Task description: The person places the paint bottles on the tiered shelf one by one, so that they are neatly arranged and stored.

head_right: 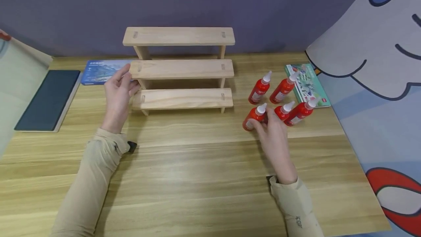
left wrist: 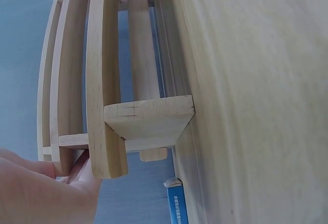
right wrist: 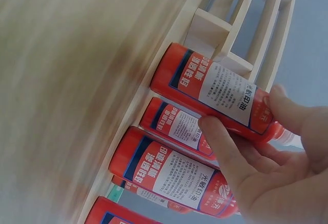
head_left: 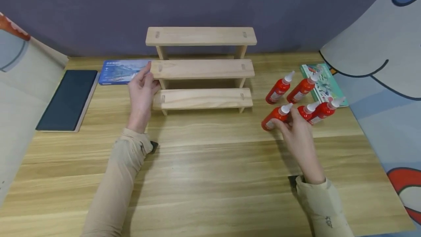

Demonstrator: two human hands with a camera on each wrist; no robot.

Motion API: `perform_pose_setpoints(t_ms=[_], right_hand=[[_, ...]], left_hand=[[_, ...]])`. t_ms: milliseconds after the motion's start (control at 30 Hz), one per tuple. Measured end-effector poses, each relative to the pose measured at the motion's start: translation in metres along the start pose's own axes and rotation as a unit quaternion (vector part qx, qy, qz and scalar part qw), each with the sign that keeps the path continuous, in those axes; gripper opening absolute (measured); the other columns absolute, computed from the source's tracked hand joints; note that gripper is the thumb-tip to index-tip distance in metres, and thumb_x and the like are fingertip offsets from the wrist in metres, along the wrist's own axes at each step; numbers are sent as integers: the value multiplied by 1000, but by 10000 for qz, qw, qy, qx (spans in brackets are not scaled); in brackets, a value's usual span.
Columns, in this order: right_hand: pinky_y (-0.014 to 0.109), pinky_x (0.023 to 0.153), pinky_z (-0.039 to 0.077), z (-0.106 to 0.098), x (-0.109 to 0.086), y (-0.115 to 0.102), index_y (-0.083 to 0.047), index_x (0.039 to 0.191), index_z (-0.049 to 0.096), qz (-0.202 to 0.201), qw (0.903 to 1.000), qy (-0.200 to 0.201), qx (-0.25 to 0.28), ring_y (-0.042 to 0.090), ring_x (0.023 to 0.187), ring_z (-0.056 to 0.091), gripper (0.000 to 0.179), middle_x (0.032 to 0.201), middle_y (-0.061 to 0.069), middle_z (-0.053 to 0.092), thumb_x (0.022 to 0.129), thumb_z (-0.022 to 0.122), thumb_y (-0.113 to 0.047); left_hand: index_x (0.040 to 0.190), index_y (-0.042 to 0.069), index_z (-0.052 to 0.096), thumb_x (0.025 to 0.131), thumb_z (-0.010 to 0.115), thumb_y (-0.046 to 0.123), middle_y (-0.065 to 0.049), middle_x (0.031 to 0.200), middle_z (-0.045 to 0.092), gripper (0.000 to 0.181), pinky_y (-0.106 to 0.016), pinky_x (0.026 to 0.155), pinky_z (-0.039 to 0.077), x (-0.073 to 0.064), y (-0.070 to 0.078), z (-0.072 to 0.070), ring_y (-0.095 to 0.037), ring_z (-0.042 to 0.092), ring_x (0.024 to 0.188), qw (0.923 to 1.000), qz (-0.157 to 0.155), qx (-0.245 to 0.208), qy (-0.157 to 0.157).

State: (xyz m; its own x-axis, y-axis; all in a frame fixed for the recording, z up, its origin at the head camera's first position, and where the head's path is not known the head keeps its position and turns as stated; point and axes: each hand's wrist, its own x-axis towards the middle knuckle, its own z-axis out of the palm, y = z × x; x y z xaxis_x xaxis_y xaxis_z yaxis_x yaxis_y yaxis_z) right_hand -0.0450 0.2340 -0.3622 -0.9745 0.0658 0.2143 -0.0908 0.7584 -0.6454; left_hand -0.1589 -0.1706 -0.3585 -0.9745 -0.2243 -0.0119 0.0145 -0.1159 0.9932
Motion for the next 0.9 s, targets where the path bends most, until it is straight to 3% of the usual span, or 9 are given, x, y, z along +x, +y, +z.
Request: perform_pose_setpoints(t_ms=[567,800,900], right_hand=[[4,72,41,-1,1,-4,9,129,60,76,10000,27,7,38,92,67,42,118,28,70,98,81,-12],[7,70,41,-7,12,-16,9,129,61,-196,9995,251,-4,38,87,64,43,120,28,72,98,82,-12],[9,82,54,-11,19,-24,8,134,61,-281,9990,313,119,41,98,70,46,126,28,71,97,81,-11]], left_hand=[[162,7,43,117,43,11,-27,156,51,46,-37,115,50,0,-2,1,-31,59,137,9999,54,-114,-10],[163,6,43,117,42,11,-27,158,49,46,-37,115,50,0,-1,1,-31,57,139,10000,22,-84,-8],[163,6,43,117,42,11,-26,159,49,46,-36,115,50,0,-1,1,-32,56,140,10000,16,-53,9]])
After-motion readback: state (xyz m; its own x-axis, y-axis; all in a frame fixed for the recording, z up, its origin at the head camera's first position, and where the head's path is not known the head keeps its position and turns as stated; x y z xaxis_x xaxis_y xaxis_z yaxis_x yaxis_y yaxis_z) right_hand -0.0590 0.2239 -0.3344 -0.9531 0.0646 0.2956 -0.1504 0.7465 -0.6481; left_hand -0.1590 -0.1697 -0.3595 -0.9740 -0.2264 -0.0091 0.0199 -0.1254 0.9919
